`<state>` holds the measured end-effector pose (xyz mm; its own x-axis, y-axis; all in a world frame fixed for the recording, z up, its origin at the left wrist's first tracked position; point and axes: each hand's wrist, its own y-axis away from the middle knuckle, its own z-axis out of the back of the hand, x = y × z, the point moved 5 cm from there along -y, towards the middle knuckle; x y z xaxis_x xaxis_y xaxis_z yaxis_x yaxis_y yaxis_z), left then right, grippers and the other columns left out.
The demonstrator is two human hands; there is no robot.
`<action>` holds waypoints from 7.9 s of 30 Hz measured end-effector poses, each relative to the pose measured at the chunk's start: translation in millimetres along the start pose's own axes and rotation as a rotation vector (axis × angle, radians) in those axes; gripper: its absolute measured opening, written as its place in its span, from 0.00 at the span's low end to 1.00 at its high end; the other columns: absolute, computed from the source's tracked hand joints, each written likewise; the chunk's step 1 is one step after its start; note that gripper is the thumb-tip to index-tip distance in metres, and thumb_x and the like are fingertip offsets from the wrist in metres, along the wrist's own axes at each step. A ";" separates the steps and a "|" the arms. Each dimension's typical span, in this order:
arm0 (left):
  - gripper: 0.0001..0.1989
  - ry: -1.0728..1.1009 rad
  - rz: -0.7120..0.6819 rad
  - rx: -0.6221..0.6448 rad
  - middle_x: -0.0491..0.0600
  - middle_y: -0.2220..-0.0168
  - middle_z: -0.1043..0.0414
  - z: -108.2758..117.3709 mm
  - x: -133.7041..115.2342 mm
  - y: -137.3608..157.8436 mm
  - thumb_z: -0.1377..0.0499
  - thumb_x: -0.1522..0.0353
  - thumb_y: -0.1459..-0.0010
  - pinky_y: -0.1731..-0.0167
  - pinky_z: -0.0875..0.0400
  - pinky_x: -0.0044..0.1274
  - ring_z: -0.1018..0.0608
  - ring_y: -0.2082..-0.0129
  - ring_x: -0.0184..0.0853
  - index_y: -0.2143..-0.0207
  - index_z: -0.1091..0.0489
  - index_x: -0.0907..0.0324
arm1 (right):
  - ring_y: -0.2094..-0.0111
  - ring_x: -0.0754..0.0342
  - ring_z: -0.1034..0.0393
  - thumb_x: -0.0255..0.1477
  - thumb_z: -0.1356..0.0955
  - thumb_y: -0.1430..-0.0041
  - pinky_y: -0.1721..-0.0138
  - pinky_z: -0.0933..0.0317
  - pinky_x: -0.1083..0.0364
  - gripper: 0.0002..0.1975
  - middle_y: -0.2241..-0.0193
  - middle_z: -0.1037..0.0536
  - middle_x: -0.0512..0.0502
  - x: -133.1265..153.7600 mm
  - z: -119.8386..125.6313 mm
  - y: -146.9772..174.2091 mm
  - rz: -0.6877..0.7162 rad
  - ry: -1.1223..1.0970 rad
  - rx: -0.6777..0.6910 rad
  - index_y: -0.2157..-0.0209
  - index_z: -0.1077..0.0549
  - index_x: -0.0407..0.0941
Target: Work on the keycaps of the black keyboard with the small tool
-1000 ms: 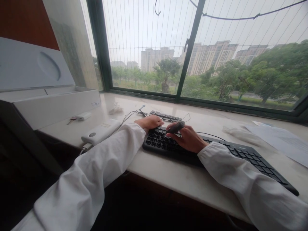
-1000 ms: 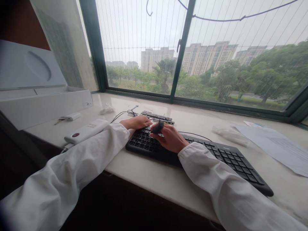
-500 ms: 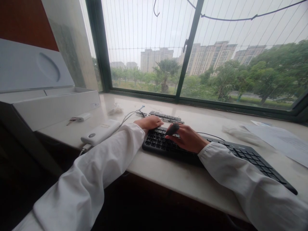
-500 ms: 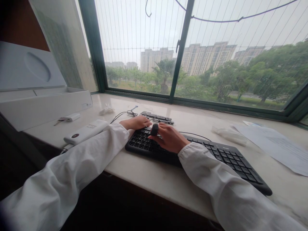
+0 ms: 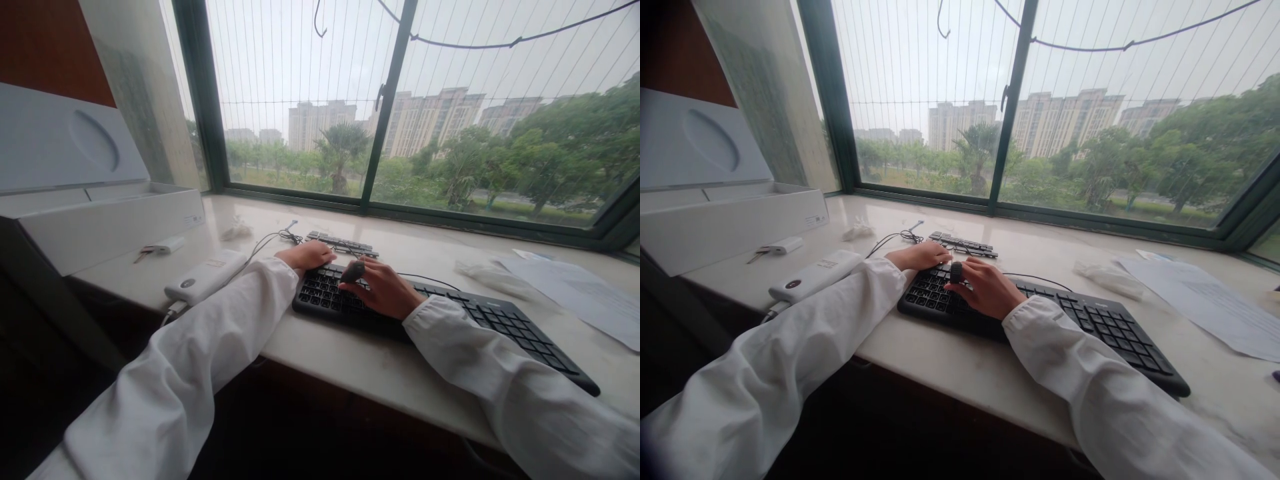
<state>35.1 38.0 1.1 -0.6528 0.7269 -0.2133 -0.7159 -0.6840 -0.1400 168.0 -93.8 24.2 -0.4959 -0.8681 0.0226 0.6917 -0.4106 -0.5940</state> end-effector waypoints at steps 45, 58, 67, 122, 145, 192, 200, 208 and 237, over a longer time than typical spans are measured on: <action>0.20 0.026 0.016 0.025 0.51 0.66 0.23 3.5 -5.9 3.9 0.52 0.61 0.35 0.66 0.37 0.22 0.27 0.68 0.33 0.67 0.24 0.62 | 0.68 0.54 0.31 0.39 0.35 0.36 0.63 0.36 0.54 0.13 0.70 0.25 0.45 -1.1 -3.7 -3.8 -0.131 -0.071 0.014 0.62 0.29 0.43; 0.21 0.029 0.021 0.016 0.49 0.71 0.25 6.7 -8.8 7.6 0.52 0.60 0.35 0.68 0.38 0.21 0.29 0.71 0.31 0.69 0.26 0.62 | 0.70 0.53 0.33 0.38 0.38 0.34 0.66 0.36 0.54 0.12 0.70 0.27 0.44 11.3 -4.0 -3.1 -0.055 0.102 0.011 0.63 0.31 0.43; 0.20 0.028 0.005 0.010 0.50 0.71 0.26 1.7 -2.3 2.4 0.52 0.60 0.35 0.67 0.39 0.23 0.28 0.71 0.33 0.71 0.26 0.61 | 0.74 0.57 0.33 0.38 0.34 0.37 0.70 0.38 0.57 0.11 0.72 0.27 0.48 -2.6 -0.7 -1.9 -0.188 -0.106 -0.074 0.63 0.30 0.43; 0.21 0.017 0.010 0.009 0.51 0.69 0.24 1.6 -2.9 1.5 0.52 0.60 0.35 0.66 0.39 0.23 0.28 0.70 0.34 0.70 0.25 0.61 | 0.68 0.53 0.31 0.38 0.34 0.37 0.63 0.36 0.55 0.12 0.69 0.24 0.45 -3.6 -3.0 -1.9 -0.140 -0.048 -0.029 0.62 0.28 0.43; 0.20 0.027 0.015 0.025 0.49 0.72 0.26 6.7 -10.8 6.5 0.52 0.61 0.35 0.69 0.40 0.21 0.30 0.72 0.31 0.70 0.25 0.62 | 0.67 0.52 0.29 0.38 0.36 0.35 0.65 0.35 0.54 0.13 0.67 0.24 0.43 12.3 -2.2 -4.8 -0.015 0.217 -0.016 0.61 0.30 0.42; 0.20 -0.001 0.046 0.017 0.51 0.70 0.25 4.7 -5.7 3.6 0.51 0.61 0.35 0.68 0.39 0.22 0.28 0.71 0.33 0.68 0.25 0.62 | 0.68 0.52 0.31 0.38 0.37 0.34 0.67 0.39 0.54 0.12 0.72 0.26 0.45 16.9 -4.5 -6.5 0.027 0.332 0.022 0.60 0.30 0.43; 0.21 0.001 0.044 0.017 0.50 0.71 0.25 4.4 -5.5 4.6 0.52 0.60 0.35 0.68 0.39 0.22 0.28 0.71 0.33 0.68 0.25 0.62 | 0.69 0.52 0.32 0.38 0.37 0.34 0.68 0.39 0.54 0.13 0.72 0.26 0.45 17.8 -3.1 -6.4 0.019 0.351 0.008 0.59 0.30 0.42; 0.20 -0.007 0.009 0.020 0.51 0.66 0.23 5.6 -8.5 6.0 0.53 0.61 0.35 0.65 0.38 0.22 0.27 0.68 0.33 0.67 0.25 0.61 | 0.66 0.50 0.31 0.35 0.37 0.34 0.65 0.36 0.53 0.10 0.69 0.25 0.43 -3.1 3.5 -2.8 -0.133 0.274 -0.082 0.61 0.32 0.43; 0.21 0.020 -0.002 0.010 0.52 0.69 0.25 2.1 -4.1 2.1 0.53 0.60 0.35 0.67 0.38 0.24 0.28 0.70 0.34 0.69 0.25 0.62 | 0.66 0.52 0.30 0.39 0.35 0.36 0.62 0.36 0.54 0.12 0.69 0.24 0.45 0.4 -6.5 -3.6 -0.117 0.015 -0.012 0.61 0.29 0.43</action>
<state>35.7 33.7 3.7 -0.6463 0.7268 -0.2325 -0.7197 -0.6818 -0.1308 161.9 -90.8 21.2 -0.5807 -0.8101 0.0808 0.6220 -0.5056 -0.5980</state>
